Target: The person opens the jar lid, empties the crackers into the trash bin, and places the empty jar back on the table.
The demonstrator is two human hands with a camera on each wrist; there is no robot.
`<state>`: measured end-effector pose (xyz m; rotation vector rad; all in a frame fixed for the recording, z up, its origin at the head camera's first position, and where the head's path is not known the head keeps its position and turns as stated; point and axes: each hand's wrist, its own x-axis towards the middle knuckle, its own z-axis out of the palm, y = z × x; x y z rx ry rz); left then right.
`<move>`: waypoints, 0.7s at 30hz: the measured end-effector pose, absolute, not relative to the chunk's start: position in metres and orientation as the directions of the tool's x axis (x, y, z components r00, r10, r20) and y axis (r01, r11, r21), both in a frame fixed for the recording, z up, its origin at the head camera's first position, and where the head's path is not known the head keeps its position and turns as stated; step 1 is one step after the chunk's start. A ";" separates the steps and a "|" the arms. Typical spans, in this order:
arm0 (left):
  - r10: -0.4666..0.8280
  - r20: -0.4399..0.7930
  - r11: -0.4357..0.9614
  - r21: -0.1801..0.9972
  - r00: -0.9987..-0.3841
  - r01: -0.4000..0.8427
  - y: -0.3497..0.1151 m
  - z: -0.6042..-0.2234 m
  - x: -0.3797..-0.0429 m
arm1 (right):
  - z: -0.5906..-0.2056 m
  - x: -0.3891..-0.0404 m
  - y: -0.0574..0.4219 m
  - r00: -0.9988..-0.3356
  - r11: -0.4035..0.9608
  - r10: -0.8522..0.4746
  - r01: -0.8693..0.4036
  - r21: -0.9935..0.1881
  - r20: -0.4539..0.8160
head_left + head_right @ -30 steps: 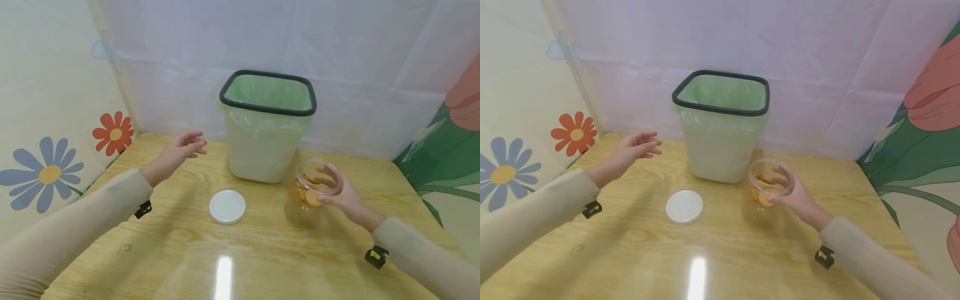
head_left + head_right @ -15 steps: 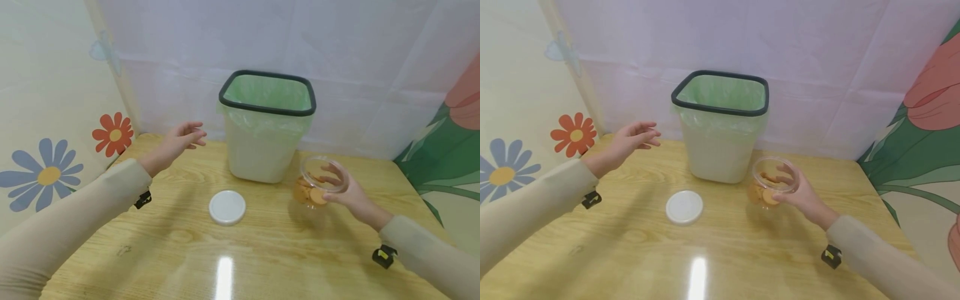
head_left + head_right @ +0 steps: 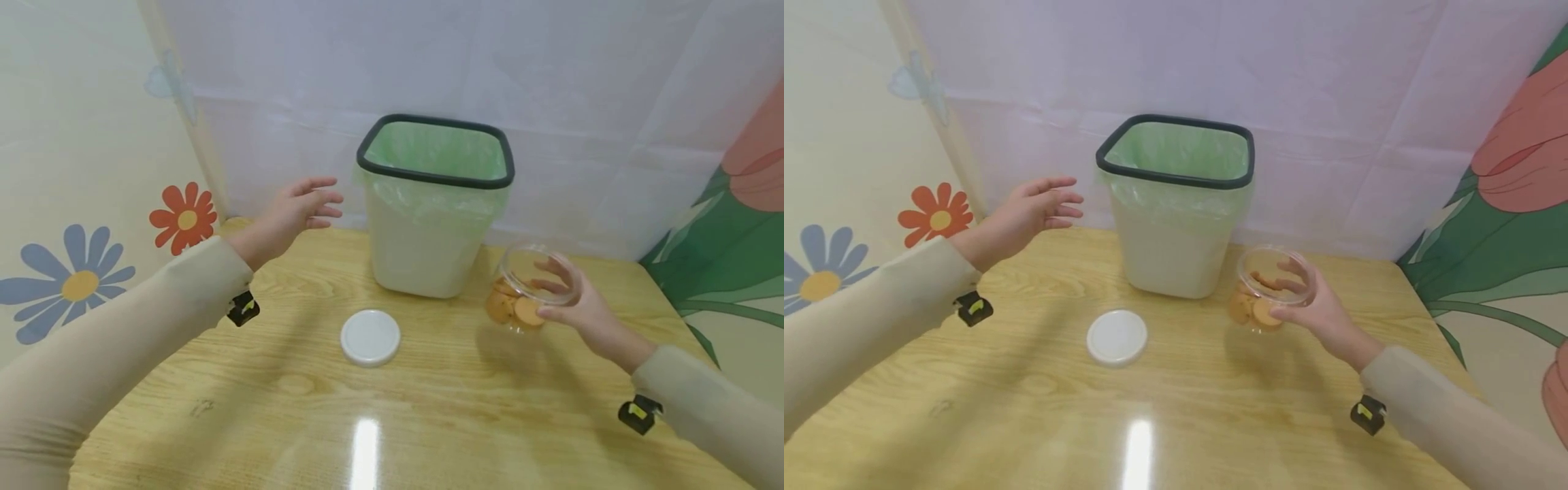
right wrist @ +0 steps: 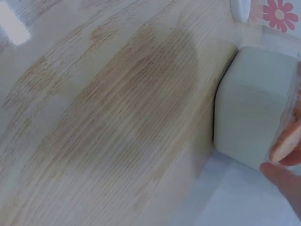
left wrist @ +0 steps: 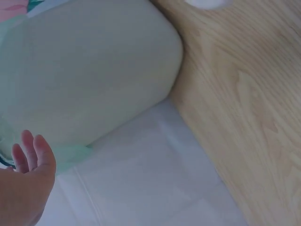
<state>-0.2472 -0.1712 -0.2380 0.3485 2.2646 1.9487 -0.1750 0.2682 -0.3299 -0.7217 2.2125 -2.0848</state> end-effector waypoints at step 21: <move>0.255 -0.041 -0.098 0.993 -0.966 -0.068 -0.147 -0.192 -0.277 | -0.305 -0.180 0.281 -0.881 -0.057 -0.300 -0.366 -0.929 0.366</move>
